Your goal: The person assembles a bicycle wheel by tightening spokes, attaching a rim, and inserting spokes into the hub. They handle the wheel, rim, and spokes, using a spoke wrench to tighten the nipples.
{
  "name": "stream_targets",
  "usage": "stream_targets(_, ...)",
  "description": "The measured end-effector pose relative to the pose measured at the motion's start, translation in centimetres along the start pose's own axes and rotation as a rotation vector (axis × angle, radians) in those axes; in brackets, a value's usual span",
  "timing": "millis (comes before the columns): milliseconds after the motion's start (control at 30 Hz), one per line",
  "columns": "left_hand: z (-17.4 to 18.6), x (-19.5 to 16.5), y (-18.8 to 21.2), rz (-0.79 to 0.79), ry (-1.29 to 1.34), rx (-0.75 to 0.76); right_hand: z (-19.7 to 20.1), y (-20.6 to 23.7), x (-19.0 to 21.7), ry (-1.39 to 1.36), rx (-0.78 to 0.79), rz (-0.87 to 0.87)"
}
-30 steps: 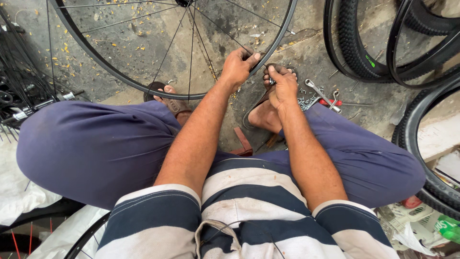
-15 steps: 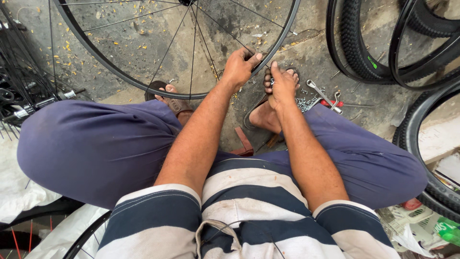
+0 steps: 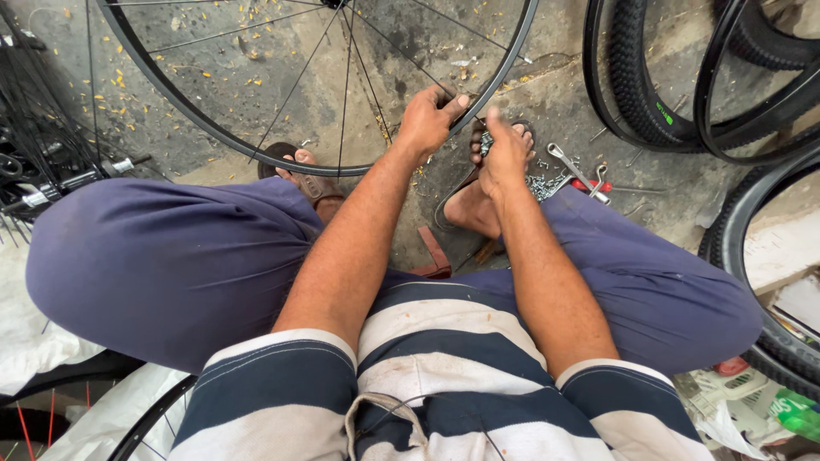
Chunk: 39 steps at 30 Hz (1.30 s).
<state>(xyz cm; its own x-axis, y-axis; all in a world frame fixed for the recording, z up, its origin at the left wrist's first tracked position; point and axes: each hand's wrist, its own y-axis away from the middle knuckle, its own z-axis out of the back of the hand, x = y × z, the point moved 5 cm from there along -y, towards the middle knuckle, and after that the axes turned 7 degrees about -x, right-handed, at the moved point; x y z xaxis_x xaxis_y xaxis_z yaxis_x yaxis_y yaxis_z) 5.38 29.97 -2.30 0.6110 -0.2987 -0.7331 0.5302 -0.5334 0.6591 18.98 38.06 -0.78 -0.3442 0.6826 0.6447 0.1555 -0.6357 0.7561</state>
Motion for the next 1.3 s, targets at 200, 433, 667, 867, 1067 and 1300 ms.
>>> stream_targets(200,0.1,0.1,0.1,-0.001,0.001,0.004,0.6,0.0,-0.5,0.193,-0.126,-0.128)
stream_targets(433,0.0,-0.3,0.2,-0.004,0.049,0.021,0.3,0.0,-0.1,0.167,-0.094,-0.055)
stream_targets(667,0.3,-0.4,0.2,-0.016,-0.067,-0.011,0.0,0.1,-0.2,0.117,-0.058,-0.054)
stream_targets(867,0.3,-0.6,0.3,-0.021,-0.036,-0.025,-0.4,0.1,0.0,0.035,0.005,0.001)
stream_targets(1067,0.2,-1.1,0.4,-0.030,-0.046,-0.009,-0.1,0.2,-0.1,0.010,-0.024,-0.029)
stream_targets(1300,0.1,-0.1,0.2,-0.049,0.028,-0.041,1.7,0.3,-0.1,0.218,-0.422,0.154)
